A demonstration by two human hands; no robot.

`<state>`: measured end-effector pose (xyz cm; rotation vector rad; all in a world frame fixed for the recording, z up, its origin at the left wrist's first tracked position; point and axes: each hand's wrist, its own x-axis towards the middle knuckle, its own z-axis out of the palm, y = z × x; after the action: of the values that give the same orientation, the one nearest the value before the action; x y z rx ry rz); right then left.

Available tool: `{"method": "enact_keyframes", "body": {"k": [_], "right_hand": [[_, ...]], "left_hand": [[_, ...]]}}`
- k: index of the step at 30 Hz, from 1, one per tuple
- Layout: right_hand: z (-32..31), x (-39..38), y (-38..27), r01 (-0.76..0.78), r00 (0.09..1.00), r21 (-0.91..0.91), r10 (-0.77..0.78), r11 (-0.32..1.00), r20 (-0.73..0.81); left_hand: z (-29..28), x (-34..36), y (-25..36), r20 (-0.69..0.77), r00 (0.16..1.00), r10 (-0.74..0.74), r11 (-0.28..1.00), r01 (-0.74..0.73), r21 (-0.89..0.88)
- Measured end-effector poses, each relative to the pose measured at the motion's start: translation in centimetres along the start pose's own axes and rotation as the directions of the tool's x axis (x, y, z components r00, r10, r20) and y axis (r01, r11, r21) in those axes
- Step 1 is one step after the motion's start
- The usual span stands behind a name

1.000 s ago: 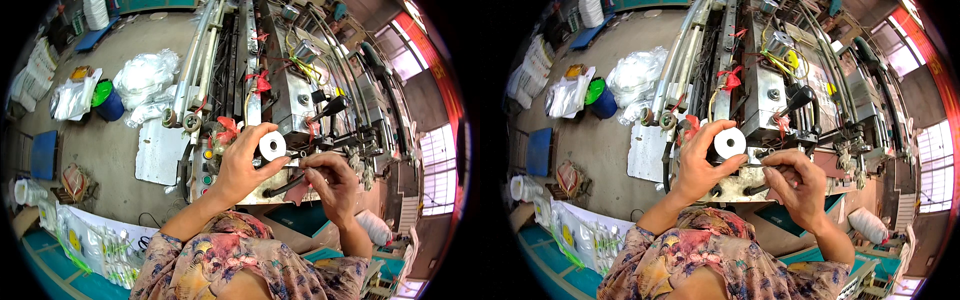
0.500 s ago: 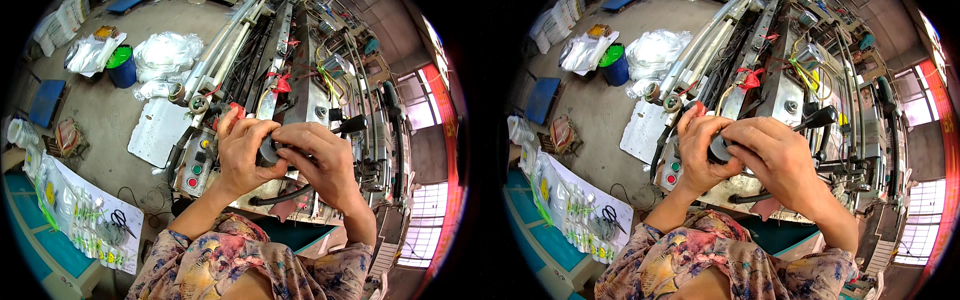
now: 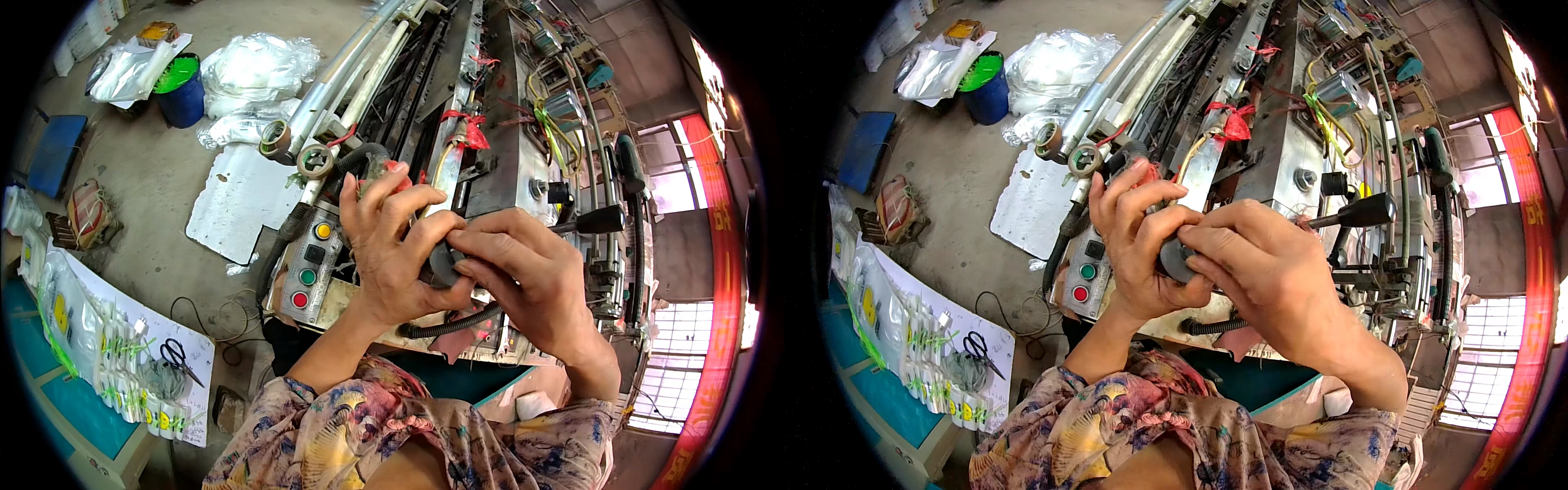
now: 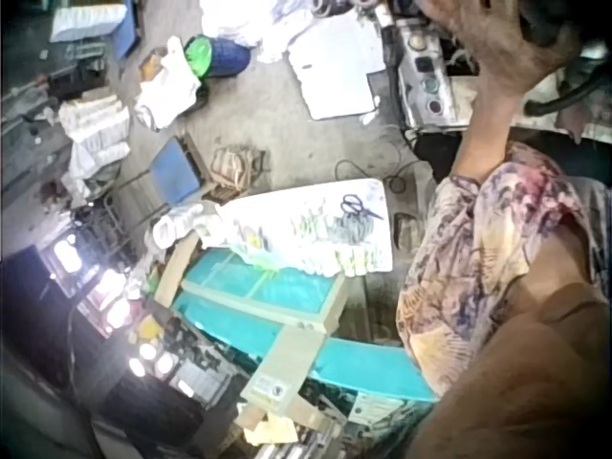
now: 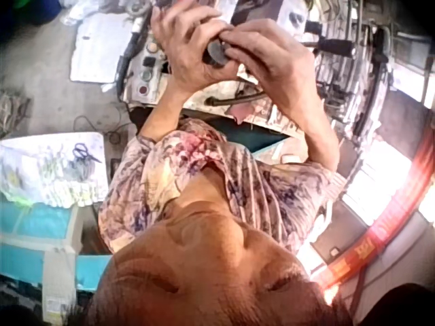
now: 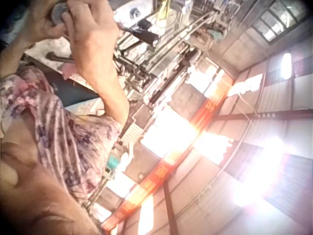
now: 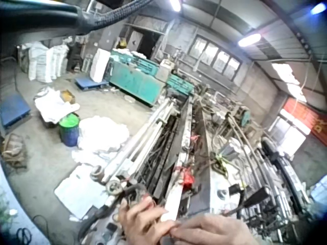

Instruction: The person adjusts a machine in a workshop. They use a wrench to tighten a bolt on the machine and then operate a lever to adjust a component. The person also interacts with a control panel on the machine.

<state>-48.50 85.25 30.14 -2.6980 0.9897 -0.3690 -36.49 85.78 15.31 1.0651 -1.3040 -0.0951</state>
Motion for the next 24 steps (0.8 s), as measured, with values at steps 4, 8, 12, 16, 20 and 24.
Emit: {"method": "enact_keyframes", "body": {"k": [4,8,12,16,20,24], "right_hand": [[-0.4,-0.4,-0.2,0.059,0.995,-0.054,-0.054,0.997,0.087],[-0.9,-0.3,-0.9,0.011,0.984,-0.042,-0.003,0.999,0.176],[-1.4,0.5,-1.4,0.033,0.971,-0.16,0.007,0.987,0.239],[-0.9,0.8,-2.0,0.072,0.969,-0.398,0.031,0.915,0.247],[0.2,1.1,-2.0,0.086,0.972,-0.57,0.056,0.817,0.226],[-0.1,1.2,-1.4,0.08,0.977,-0.594,0.054,0.8,0.204]], "left_hand": [[0.2,-0.1,-0.2,-0.011,1.0,0.003,0.998,-0.004,-0.057],[0.2,-0.1,-0.4,-0.029,1.0,0.002,0.997,-0.004,-0.075],[0.3,-0.3,-0.6,-0.02,1.0,-0.007,0.994,0.005,-0.112],[0.2,-0.2,-0.6,-0.013,1.0,-0.004,0.995,0.002,-0.101],[0.4,-0.4,-0.6,-0.024,1.0,0.001,0.996,-0.003,-0.093],[0.3,-0.2,-0.4,-0.04,0.999,-0.01,0.994,0.006,-0.107]]}}
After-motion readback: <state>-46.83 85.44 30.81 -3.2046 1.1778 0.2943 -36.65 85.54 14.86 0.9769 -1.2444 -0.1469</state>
